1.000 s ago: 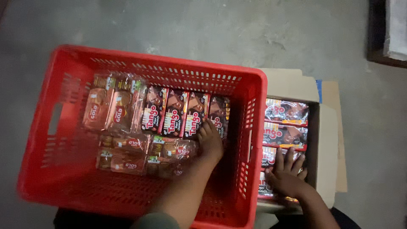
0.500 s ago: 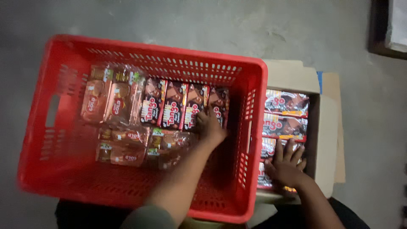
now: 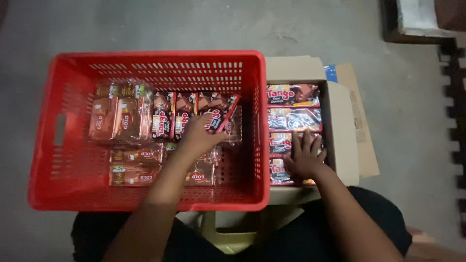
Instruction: The person is transferring snack boxes from a red plastic crate into a cardboard box and arranging them.
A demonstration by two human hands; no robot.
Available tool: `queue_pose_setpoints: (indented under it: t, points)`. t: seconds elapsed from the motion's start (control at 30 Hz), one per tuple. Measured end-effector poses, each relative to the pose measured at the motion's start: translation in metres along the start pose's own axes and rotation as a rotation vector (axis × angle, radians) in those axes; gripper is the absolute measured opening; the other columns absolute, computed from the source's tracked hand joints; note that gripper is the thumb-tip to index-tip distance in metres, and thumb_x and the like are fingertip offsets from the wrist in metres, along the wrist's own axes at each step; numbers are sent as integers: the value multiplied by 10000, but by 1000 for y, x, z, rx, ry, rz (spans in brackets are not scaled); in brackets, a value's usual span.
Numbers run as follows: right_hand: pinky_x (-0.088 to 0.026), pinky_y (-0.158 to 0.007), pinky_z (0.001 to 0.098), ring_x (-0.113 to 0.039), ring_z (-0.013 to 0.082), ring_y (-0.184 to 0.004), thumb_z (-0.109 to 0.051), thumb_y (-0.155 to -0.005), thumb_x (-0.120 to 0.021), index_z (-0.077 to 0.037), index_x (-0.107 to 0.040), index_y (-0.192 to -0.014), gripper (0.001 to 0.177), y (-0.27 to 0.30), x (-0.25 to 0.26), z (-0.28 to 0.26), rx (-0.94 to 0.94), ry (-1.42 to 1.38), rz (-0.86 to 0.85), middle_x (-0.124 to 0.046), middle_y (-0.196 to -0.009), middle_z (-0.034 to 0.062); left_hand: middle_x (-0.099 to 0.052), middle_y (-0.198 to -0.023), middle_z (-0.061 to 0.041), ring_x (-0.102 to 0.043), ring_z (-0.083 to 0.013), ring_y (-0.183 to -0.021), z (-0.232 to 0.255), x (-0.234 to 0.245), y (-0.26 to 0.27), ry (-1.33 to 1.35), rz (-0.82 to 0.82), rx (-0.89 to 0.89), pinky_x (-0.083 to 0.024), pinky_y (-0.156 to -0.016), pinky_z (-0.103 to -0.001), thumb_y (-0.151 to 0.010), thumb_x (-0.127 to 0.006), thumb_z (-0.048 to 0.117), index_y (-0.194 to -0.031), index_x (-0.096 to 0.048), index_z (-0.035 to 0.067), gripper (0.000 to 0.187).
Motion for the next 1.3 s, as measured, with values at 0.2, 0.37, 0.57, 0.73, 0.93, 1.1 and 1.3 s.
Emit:
queue_pose_setpoints:
  t: [0.2,0.37,0.57,0.73,0.93,1.1,1.3]
  points:
    - [-229,-1203,660,-89,548,-1544,-691,-906,-586,-305,-110,-1674,982,35,52,2,115,-257,130,-152,-1694,161,-552,-1333,-333,-527,-533,-1281,78,32,83,101,-17,-282,-440,-1085,-534,-637,-842,216,-1421,-603,31,840]
    - [-241,-1138,730,-117,566,-1493,-321,-928,-656,-182,-255,-1579,777,139,153,-23,279,-364,412,-164,-1659,213,-571,-1335,-262,-581,-502,-1177,113,15,123,-37,-75,-596,-484,-1006,-510,-531,-872,273,-1355,-667,83,871]
    - [-200,-1131,712,-23,586,-1504,-354,-739,-844,-166,-202,-1595,1086,228,174,-41,315,-65,424,-58,-1692,189,-576,-1343,-289,-567,-556,-1170,179,-22,175,66,-240,-880,-455,-1010,-572,-542,-808,205,-1278,-689,29,766]
    - [-144,-1158,725,-160,531,-1516,-294,-756,-865,-175,-267,-1595,1038,252,143,-36,378,17,265,-296,-1624,161,-529,-1440,-215,-540,-504,-1221,195,-64,199,7,-403,-1011,-464,-1017,-505,-508,-807,245,-1311,-676,115,823]
    - [-327,-1058,654,-361,484,-1387,-214,-657,-896,-174,-417,-1478,951,241,123,-8,407,-194,211,-461,-1494,59,-456,-1518,-224,-475,-482,-1322,179,-80,195,-198,-527,-941,-427,-1086,-538,-663,-853,394,-1513,-461,83,986]
    - [-339,-1080,654,-405,439,-1362,-351,-644,-925,-242,-510,-1272,761,199,122,32,224,-181,221,-491,-1435,-22,-385,-1488,-246,-394,-507,-1398,104,-71,160,-297,-509,-579,-378,-1132,-601,-894,-758,466,-1602,-309,93,918]
    - [-326,-990,572,-408,376,-1316,-549,-741,-764,-357,-398,-1500,864,121,136,42,152,-149,301,-453,-1520,-22,-613,-1301,0,-544,-230,-1244,44,-77,153,-371,-491,-360,-444,-1034,-448,-951,-617,489,-1244,-719,199,425]
Point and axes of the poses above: each hand's wrist, its own y-axis away from the middle knuckle, its own x-axis out of the back of the hand, z = x × y, the point moved 10 cm from there along -y, towards the middle knuckle
